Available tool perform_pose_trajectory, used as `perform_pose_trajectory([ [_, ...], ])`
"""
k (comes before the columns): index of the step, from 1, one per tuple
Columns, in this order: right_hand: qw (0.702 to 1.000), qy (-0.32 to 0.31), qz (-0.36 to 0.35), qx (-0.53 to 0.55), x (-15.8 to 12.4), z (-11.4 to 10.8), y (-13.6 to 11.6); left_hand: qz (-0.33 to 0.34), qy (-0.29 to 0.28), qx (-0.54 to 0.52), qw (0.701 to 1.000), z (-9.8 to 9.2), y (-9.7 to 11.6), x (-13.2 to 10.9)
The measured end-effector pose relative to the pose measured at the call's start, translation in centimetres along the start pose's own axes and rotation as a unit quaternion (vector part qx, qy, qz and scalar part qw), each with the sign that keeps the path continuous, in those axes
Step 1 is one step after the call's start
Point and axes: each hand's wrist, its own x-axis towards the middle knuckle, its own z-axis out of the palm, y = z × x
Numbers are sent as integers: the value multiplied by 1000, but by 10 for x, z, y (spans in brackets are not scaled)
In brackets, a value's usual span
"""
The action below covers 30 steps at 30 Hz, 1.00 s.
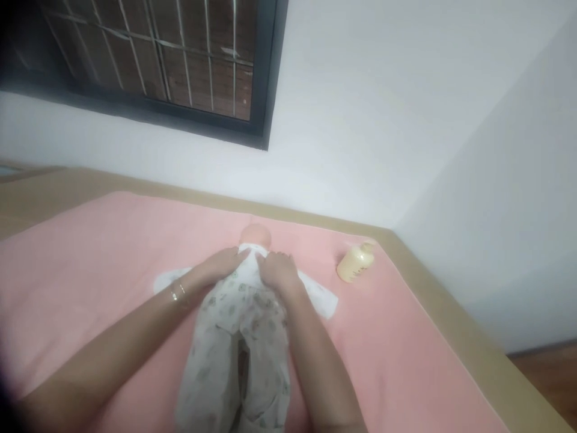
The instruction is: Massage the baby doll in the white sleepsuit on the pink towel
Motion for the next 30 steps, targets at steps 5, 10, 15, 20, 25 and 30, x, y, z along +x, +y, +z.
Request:
perform_pose_trajectory([
  [5,992,-22,54,111,17,6,16,-5,70,156,985,11,16,-16],
  [10,987,-34,85,131,17,3,23,52,135,243,959,26,26,-30],
  [15,1000,-4,14,22,-4,-3,-1,28,97,137,985,18,9,-5],
  [20,999,17,-23,46,-2,1,-7,7,39,11,999,8,-4,9],
  [25,989,-33,68,124,23,6,23,18,108,139,984,17,12,-9],
  [30,990,-42,79,111,18,4,29,8,103,119,987,14,16,-10],
])
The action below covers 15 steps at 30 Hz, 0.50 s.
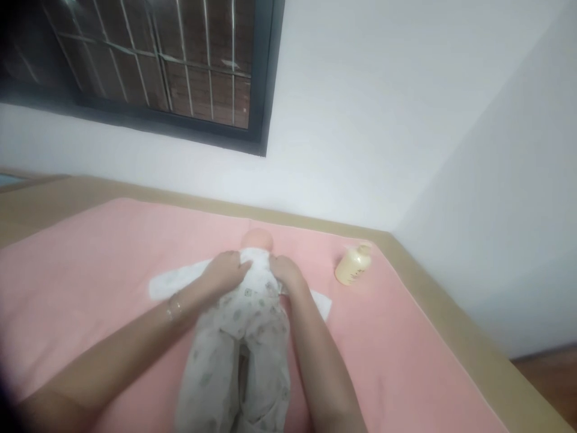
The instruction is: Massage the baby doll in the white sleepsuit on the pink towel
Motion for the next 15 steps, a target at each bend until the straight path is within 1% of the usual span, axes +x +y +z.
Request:
perform_pose_trajectory([
  [2,999,21,-26,-29,-14,1,-11,-29,-41,-63,997,-4,-7,7],
  [4,994,49,-80,-63,-27,4,-24,-47,-82,-120,988,-9,-14,14],
  [5,989,60,-112,-71,-31,5,-29,-54,-96,-127,986,-11,-15,16],
  [7,985,61,-150,-57,-33,6,-32,-53,-103,-84,990,-12,-14,16],
  [8,987,52,-148,-42,-29,7,-30,-48,-95,-44,993,-12,-11,14],
  [9,990,42,-129,-25,-24,7,-25,-38,-79,0,996,-10,-7,11],
  [11,997,22,-72,17,-9,7,-12,-3,-28,72,997,-6,2,1],
  [13,998,12,-21,61,4,7,2,41,22,105,993,-1,10,-8],
  [15,996,9,1,85,12,7,10,74,40,104,991,1,14,-14],
])
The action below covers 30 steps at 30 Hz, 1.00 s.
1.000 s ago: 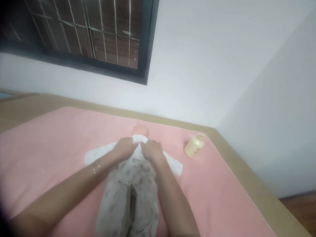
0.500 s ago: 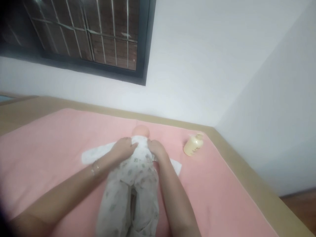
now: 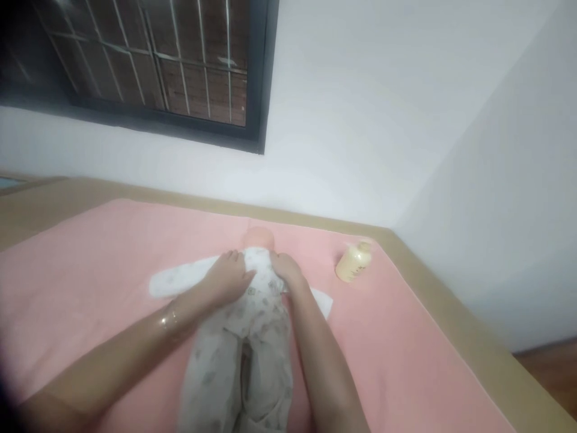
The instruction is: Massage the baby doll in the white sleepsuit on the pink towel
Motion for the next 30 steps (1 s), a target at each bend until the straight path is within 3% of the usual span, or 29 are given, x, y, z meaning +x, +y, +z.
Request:
perform_pose_trajectory([
  [3,999,8,-17,-35,-1,2,-2,-10,-15,-37,999,0,-4,5],
  [7,989,58,-54,-127,-9,7,-17,-78,-97,-117,985,-1,-18,20],
  [11,994,53,-41,-91,-4,11,-15,-105,-143,-184,967,-3,-26,27],
  [21,992,98,-39,-67,10,24,1,-163,-129,-258,943,15,-33,35],
  [30,989,131,-41,-47,13,28,5,-188,-101,-261,941,19,-31,34],
])
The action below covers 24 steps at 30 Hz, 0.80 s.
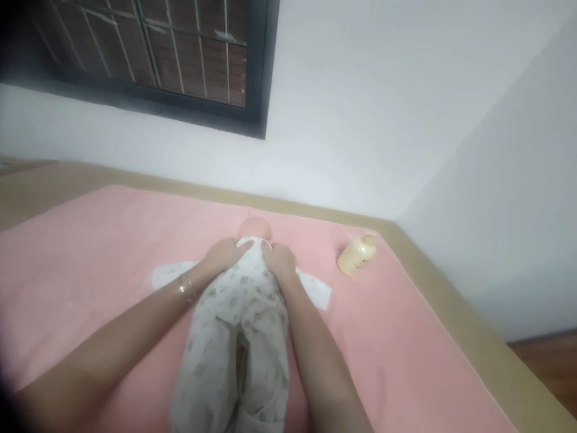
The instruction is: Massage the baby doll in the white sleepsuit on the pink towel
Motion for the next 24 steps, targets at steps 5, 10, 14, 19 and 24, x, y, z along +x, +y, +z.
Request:
perform_pose_trajectory([
  [5,1000,4,5,-7,-1,0,-1,3,12,13,1000,5,-3,5],
  [10,1000,-1,0,-17,-1,0,-1,6,11,23,1000,6,-5,7],
  [14,1000,-7,7,-23,-2,-1,-2,12,13,17,1000,6,-5,6],
  [19,1000,-12,10,-26,-2,-1,-2,10,7,14,1000,4,-3,4],
  [24,999,-18,-5,-43,-3,-4,-3,24,-3,31,999,-7,2,1],
])
